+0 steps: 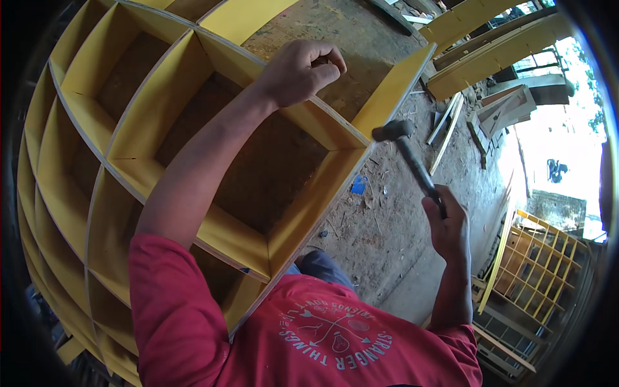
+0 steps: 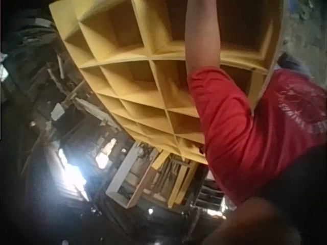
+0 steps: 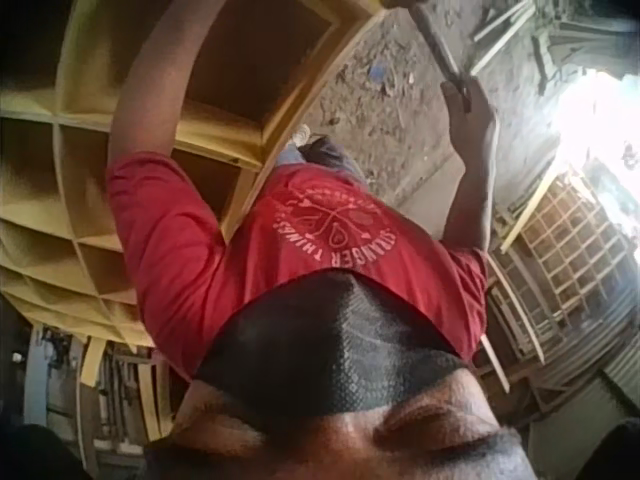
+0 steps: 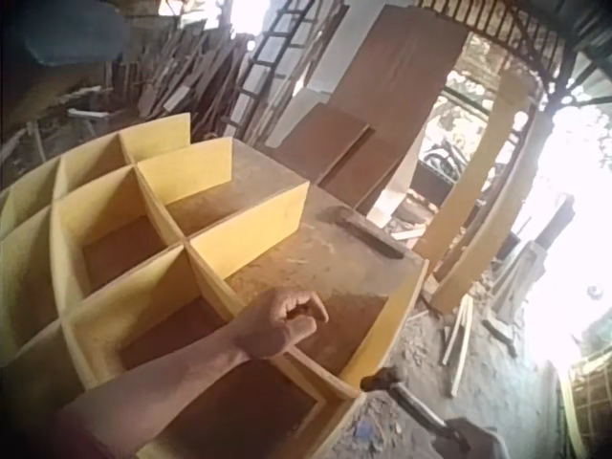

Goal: The person hammers nails into a wooden shelving unit, positions a wooden board across the frame, and marks lines on it using a carpenter's square and a pencil.

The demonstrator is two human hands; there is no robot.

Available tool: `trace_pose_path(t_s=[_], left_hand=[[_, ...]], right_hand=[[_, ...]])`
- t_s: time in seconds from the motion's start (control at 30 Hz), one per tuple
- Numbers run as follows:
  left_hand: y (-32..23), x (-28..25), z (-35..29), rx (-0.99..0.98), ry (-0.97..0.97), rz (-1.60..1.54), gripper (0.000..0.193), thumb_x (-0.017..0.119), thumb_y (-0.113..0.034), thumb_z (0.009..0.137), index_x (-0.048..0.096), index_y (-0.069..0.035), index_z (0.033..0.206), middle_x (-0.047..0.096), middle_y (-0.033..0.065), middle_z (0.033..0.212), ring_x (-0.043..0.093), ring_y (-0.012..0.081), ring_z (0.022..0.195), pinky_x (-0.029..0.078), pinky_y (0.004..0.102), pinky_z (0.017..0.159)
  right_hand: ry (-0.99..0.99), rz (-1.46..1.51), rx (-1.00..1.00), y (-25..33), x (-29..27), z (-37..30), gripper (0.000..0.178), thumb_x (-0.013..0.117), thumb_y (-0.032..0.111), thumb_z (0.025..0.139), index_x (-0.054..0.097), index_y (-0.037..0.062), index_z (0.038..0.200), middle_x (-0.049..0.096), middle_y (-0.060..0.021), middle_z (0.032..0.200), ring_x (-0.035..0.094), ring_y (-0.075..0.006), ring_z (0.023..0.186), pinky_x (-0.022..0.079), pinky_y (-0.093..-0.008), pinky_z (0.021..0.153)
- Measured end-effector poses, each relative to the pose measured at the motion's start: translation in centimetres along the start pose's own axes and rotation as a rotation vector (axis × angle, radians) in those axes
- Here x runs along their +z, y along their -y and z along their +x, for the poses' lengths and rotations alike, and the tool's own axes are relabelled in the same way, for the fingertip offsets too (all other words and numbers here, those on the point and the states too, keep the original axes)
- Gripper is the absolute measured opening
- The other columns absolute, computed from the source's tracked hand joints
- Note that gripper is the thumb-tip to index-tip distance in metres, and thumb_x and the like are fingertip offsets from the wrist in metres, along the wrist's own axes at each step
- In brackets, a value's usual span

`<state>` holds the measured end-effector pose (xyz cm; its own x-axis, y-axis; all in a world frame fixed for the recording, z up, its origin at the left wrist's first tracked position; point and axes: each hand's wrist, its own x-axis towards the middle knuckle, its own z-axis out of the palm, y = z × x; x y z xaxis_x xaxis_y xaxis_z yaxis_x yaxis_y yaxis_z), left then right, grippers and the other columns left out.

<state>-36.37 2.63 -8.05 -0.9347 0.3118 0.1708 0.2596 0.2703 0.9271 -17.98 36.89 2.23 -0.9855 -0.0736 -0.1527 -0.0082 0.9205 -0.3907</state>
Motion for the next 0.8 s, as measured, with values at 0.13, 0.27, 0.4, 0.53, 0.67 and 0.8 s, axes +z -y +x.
trace_pose_path(t_s=[0.13,0.27,0.4,0.53,0.67,0.8], left_hand=[[0.7,0.8,0.4,-0.057,-0.111,-0.123,0.016,0.065,-0.015,0.091,0.075,-0.004,0.097,0.059,-0.0043,0.068,0.049,0.0046,0.063,0.042,0.0283,0.059],[0.7,2.5,1.1,-0.097,-0.29,0.186,0.012,0.068,-0.017,0.089,0.074,-0.007,0.093,0.062,0.0021,0.064,0.058,0.013,0.057,0.045,0.0335,0.056],[1.4,3.5,1.4,-0.049,-0.333,0.487,0.005,0.07,-0.018,0.083,0.071,-0.014,0.086,0.066,0.0081,0.066,0.063,0.0312,0.058,0.051,0.0441,0.06],[1.3,3.8,2.4,-0.11,-0.409,0.566,0.005,0.071,-0.017,0.081,0.069,-0.014,0.085,0.066,0.0072,0.066,0.063,0.0305,0.058,0.05,0.0431,0.06],[0.6,4.4,2.2,-0.294,-0.337,0.63,0.009,0.073,-0.015,0.076,0.068,-0.014,0.084,0.067,0.0056,0.07,0.065,0.0282,0.061,0.049,0.0386,0.062],[0.8,4.9,1.8,-0.186,-0.461,0.622,0.014,0.072,-0.012,0.074,0.068,-0.012,0.087,0.066,0.0045,0.073,0.065,0.0257,0.064,0.048,0.0367,0.065]], right_hand=[[-0.066,0.853,0.051,-2.4,0.5,2.2,0.05,0.059,0.042,0.11,0.058,-0.0036,0.129,0.047,0.0043,0.068,0.04,-0.0032,0.047,0.033,-0.0208,0.042],[-0.072,1.062,-0.154,-1.7,0.0,9.2,0.053,0.06,0.038,0.11,0.05,-0.0063,0.136,0.045,0.0012,0.07,0.041,-0.0052,0.045,0.034,-0.0227,0.04],[0.039,1.142,-0.251,-1.0,-0.2,19.6,0.048,0.058,0.032,0.111,0.05,-0.0077,0.137,0.046,0.0009,0.07,0.04,-0.0054,0.044,0.035,-0.023,0.039],[0.172,1.091,-0.41,-0.4,1.4,31.1,0.045,0.055,0.026,0.113,0.048,-0.0098,0.139,0.046,0.0017,0.068,0.04,-0.0042,0.046,0.033,-0.0215,0.041],[0.399,1.003,-0.464,-0.1,3.0,35.9,0.044,0.053,0.025,0.114,0.048,-0.0096,0.14,0.046,0.0026,0.069,0.038,-0.0031,0.047,0.031,-0.021,0.042],[0.61,0.969,-0.397,-0.3,3.2,36.6,0.042,0.055,0.024,0.113,0.049,-0.009,0.138,0.045,0.0033,0.068,0.037,-0.0021,0.046,0.03,-0.0207,0.043]])
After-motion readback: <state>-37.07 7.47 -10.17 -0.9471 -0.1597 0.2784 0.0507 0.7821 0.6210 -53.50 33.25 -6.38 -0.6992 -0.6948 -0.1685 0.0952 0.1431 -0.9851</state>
